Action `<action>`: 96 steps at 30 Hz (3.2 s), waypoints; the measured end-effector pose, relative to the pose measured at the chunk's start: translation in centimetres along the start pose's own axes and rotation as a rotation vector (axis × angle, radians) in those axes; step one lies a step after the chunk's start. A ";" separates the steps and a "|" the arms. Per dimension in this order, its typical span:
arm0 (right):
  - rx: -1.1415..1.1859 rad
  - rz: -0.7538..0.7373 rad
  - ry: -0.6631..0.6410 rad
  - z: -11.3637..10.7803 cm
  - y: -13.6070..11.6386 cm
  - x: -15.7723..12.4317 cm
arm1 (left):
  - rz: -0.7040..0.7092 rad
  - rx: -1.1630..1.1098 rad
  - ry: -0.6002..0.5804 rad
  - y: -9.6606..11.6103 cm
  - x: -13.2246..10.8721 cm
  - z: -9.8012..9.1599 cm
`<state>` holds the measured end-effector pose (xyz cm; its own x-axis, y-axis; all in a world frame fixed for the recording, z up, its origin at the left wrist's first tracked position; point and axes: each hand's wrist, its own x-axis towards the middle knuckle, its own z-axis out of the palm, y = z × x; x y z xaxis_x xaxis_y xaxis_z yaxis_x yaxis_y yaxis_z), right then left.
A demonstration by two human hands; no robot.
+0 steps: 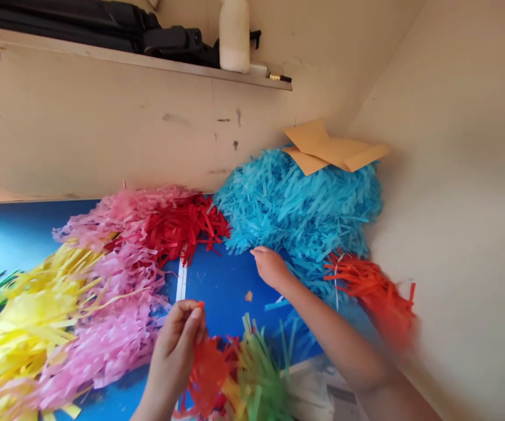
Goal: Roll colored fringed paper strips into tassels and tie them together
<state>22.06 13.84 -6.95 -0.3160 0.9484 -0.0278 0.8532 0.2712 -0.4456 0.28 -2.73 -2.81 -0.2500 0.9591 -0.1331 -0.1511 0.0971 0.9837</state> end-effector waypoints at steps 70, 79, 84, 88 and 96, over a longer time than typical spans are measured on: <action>0.907 0.059 0.167 1.4 -6.2 -15.0 | 0.383 0.694 -0.364 -1.1 -1.5 3.0; 1.235 0.056 -0.018 1.0 -5.4 -15.4 | 0.269 0.545 -0.571 -1.0 -1.6 2.7; 1.268 0.070 0.014 1.0 -5.4 -15.6 | 0.336 0.560 -0.573 -0.8 -1.4 2.6; 1.035 -0.060 0.108 1.0 -5.6 -16.3 | 0.404 0.590 -0.540 -0.7 -1.5 2.5; 0.762 -0.139 0.213 0.6 -6.1 -16.1 | 0.360 0.612 -0.469 -0.5 -2.5 2.5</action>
<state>21.71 -3.21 -4.32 -0.2467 0.9460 0.2104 0.2693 0.2754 -0.9228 3.36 -4.49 -2.70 0.2586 0.9570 0.1318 0.4395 -0.2380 0.8661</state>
